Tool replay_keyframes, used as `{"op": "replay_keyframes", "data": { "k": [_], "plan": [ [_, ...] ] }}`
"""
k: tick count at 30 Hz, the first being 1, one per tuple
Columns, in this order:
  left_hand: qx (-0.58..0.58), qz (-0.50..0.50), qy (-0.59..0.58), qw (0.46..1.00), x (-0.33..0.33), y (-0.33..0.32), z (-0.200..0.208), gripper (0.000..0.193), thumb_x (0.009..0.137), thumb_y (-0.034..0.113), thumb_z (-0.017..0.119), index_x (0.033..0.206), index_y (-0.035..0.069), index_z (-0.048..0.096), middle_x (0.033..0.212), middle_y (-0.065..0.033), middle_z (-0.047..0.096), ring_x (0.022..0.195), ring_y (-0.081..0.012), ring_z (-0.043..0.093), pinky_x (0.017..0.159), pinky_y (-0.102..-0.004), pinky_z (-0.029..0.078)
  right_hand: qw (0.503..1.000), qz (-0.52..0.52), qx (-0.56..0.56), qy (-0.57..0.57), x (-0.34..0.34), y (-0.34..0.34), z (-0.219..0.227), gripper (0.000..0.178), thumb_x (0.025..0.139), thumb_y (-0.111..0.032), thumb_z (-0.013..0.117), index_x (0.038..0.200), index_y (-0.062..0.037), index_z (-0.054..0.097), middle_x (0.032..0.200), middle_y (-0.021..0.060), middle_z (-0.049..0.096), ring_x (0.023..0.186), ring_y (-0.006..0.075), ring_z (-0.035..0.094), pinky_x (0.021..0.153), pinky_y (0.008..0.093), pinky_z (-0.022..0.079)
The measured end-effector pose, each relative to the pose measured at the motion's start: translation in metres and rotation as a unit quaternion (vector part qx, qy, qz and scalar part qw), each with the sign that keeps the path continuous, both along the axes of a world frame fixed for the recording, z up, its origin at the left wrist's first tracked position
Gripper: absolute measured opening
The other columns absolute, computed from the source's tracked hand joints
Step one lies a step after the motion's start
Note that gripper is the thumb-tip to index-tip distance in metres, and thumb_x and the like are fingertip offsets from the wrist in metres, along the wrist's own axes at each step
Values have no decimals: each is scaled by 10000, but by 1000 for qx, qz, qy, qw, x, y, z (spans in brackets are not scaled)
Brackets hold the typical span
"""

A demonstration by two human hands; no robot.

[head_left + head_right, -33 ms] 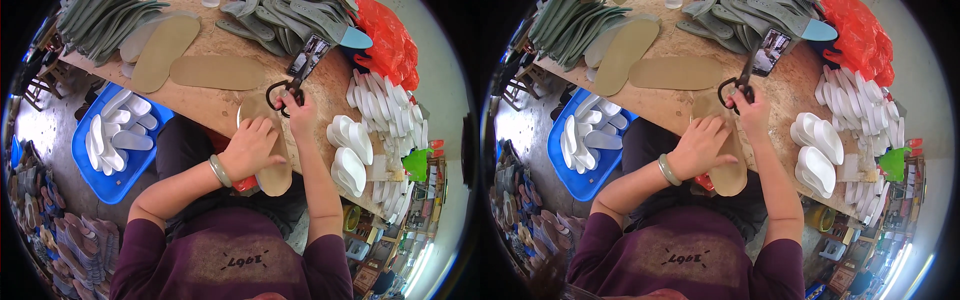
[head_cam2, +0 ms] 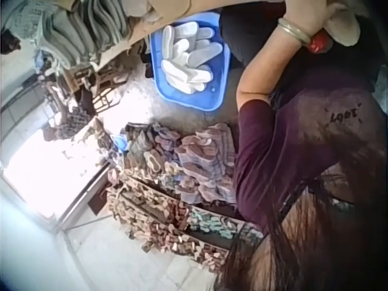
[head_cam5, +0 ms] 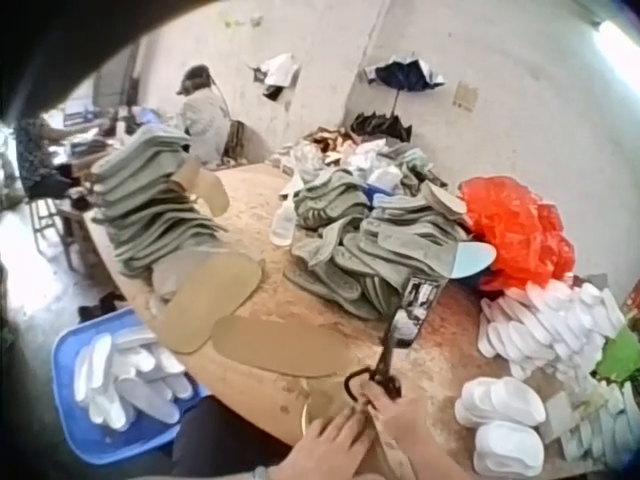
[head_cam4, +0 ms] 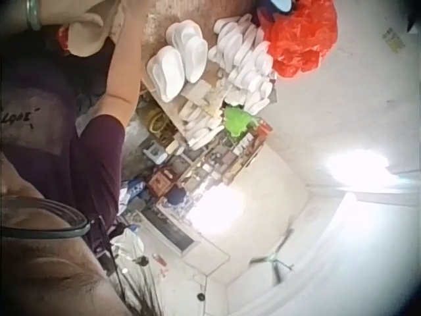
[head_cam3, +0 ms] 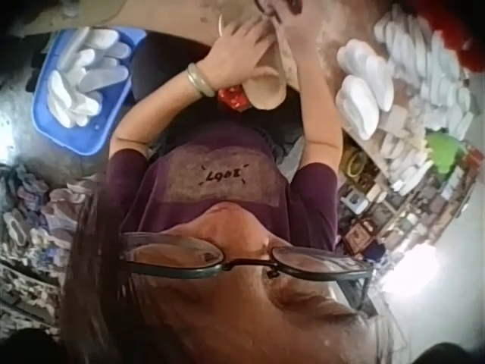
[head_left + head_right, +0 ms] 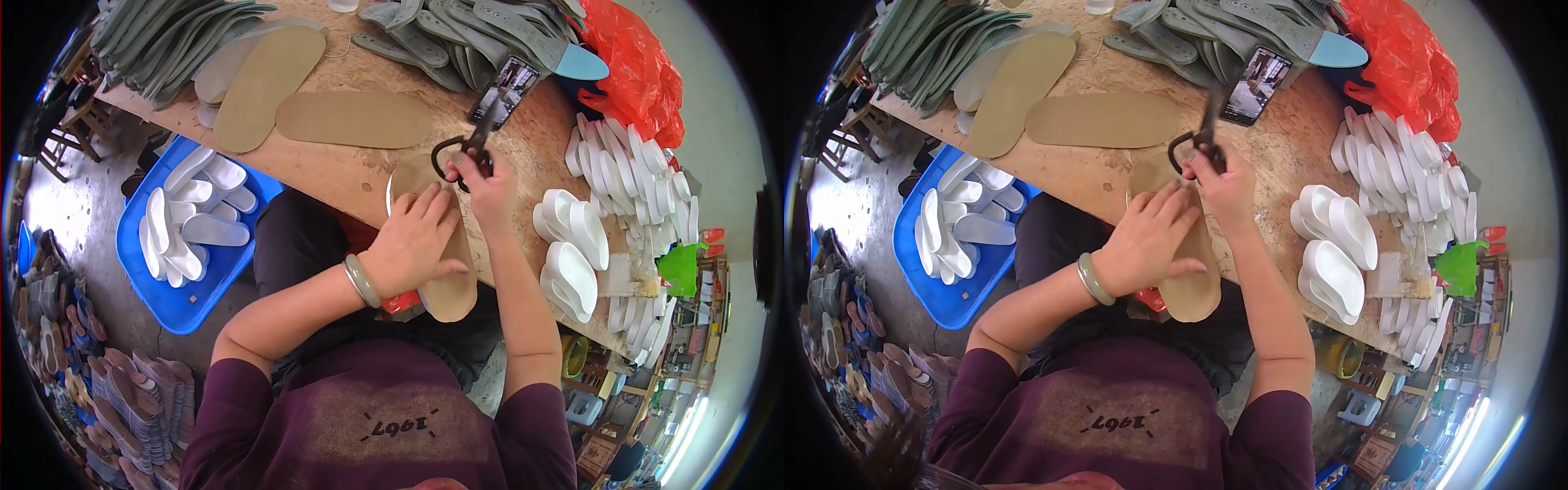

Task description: Cutting and assembling shoe insole components in a factory setting.

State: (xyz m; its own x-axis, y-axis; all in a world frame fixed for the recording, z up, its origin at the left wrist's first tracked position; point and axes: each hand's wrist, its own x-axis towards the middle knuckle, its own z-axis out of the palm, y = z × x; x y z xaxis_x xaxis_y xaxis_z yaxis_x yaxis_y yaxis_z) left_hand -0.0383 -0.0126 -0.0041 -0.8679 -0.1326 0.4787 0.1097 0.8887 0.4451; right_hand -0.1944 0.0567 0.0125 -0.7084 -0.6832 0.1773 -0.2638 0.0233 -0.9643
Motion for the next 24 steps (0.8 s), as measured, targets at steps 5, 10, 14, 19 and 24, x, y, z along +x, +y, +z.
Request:
{"op": "replay_keyframes", "data": {
  "k": [5,10,14,19,24],
  "plan": [
    [36,-85,-147,985,2,-5,-6,732,799,494,656,1316,-4,511,1327,-212,519,1268,-344,471,1090,-461,307,843,251,28,475,-4,-2,7,380,683,69,703,1039,-55,658,848,85,669,735,250,661,626,335,534],
    [11,-70,-72,995,4,-6,-7,764,788,462,683,1356,-4,473,1350,-212,508,1295,-329,451,1096,-476,305,828,299,27,474,-31,-21,0,436,614,83,690,1030,-44,662,871,102,669,763,293,661,640,357,542],
    [8,-72,-75,995,2,-8,-3,779,768,444,711,1355,-9,472,1372,-216,490,1328,-331,420,1103,-484,298,874,201,-15,442,-26,-32,-6,296,727,59,691,1010,-21,656,834,110,672,691,235,663,595,311,532],
    [-14,-65,-66,996,0,-7,-6,754,781,462,688,1332,-16,496,1373,-216,494,1337,-321,411,1117,-466,274,997,-51,-56,-18,-27,-37,-21,92,920,-60,628,996,-12,608,762,39,641,635,107,602,592,255,496],
    [-24,-67,-58,996,2,-6,-10,744,784,458,691,1337,-1,497,1384,-197,494,1337,-319,417,1113,-464,293,994,-21,-107,-2,-36,-15,0,154,922,-88,645,1059,-25,612,776,14,630,643,92,593,599,232,490]
  ]
}}
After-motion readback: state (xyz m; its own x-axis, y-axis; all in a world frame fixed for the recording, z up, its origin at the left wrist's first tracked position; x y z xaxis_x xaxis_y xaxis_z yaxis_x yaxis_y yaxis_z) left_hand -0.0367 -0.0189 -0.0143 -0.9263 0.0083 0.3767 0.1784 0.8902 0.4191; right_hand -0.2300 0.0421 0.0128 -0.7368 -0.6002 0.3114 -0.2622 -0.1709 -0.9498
